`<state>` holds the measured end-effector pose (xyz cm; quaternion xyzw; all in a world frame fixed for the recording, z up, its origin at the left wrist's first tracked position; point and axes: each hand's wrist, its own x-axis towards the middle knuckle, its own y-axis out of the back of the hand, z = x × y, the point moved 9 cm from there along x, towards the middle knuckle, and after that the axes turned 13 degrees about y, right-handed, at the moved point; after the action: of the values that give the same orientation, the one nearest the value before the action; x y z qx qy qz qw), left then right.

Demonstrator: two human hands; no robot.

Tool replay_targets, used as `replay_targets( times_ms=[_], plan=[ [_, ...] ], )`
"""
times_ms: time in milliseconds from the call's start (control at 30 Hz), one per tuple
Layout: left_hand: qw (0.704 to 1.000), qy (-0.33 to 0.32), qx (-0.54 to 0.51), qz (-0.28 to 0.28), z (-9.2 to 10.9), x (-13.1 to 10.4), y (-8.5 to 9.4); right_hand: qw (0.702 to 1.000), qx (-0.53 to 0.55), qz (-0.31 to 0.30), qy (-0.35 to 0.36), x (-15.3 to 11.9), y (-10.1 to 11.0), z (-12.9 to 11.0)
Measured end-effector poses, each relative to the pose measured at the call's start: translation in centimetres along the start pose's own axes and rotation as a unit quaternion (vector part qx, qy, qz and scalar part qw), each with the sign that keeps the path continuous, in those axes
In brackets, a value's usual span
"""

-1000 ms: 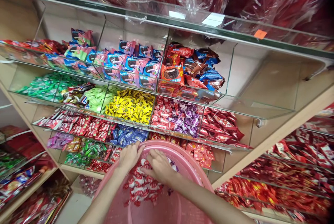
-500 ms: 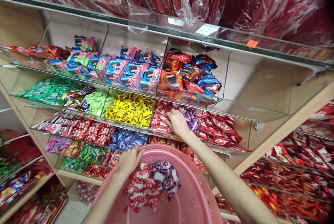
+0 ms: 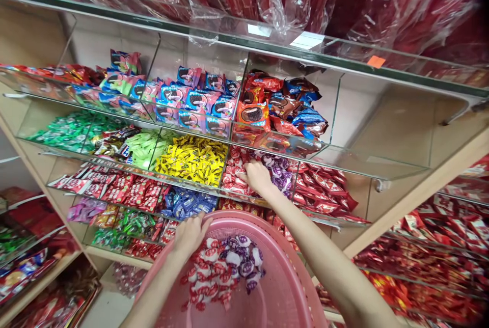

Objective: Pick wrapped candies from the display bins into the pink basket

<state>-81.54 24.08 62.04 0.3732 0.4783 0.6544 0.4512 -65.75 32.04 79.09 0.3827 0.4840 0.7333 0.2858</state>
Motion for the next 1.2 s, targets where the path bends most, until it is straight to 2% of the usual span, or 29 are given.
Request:
replay_targets(
  times_ms=[167,333,467,567,667,833,900,1000,1200],
  plan=[
    [1.000,0.005,0.001,-0.004,-0.1,0.0,0.0,1.000,0.001,0.008,0.018,0.1,-0.2,0.0],
    [1.000,0.002,-0.001,-0.005,0.0,0.0,0.0,0.998,0.007,0.065,0.019,-0.7,1.1,0.1],
    [1.000,0.001,-0.006,-0.016,0.0,0.1,-0.1,0.993,0.033,0.115,0.025,-2.8,3.2,-0.5],
    [0.999,-0.005,-0.023,-0.037,0.1,0.2,-0.2,0.984,0.081,0.140,0.068,-5.2,3.7,-2.7],
    [0.997,-0.004,-0.042,-0.065,-0.1,0.4,-0.1,0.975,0.131,0.111,0.141,-7.5,1.8,-6.5],
    [0.993,-0.027,-0.067,-0.090,0.1,0.4,0.5,0.964,0.154,0.019,0.215,-9.4,-4.1,-12.0],
    [0.993,-0.009,-0.081,-0.087,-0.4,0.5,0.8,0.961,0.166,-0.011,0.222,-9.3,-6.1,-13.2],
    [0.991,0.029,-0.097,-0.090,-1.2,0.5,0.9,0.958,0.176,-0.040,0.222,-8.8,-8.0,-14.5],
    [0.990,0.021,-0.111,-0.085,-1.3,0.1,0.9,0.961,0.173,-0.063,0.204,-8.2,-9.5,-15.8]
  ],
)
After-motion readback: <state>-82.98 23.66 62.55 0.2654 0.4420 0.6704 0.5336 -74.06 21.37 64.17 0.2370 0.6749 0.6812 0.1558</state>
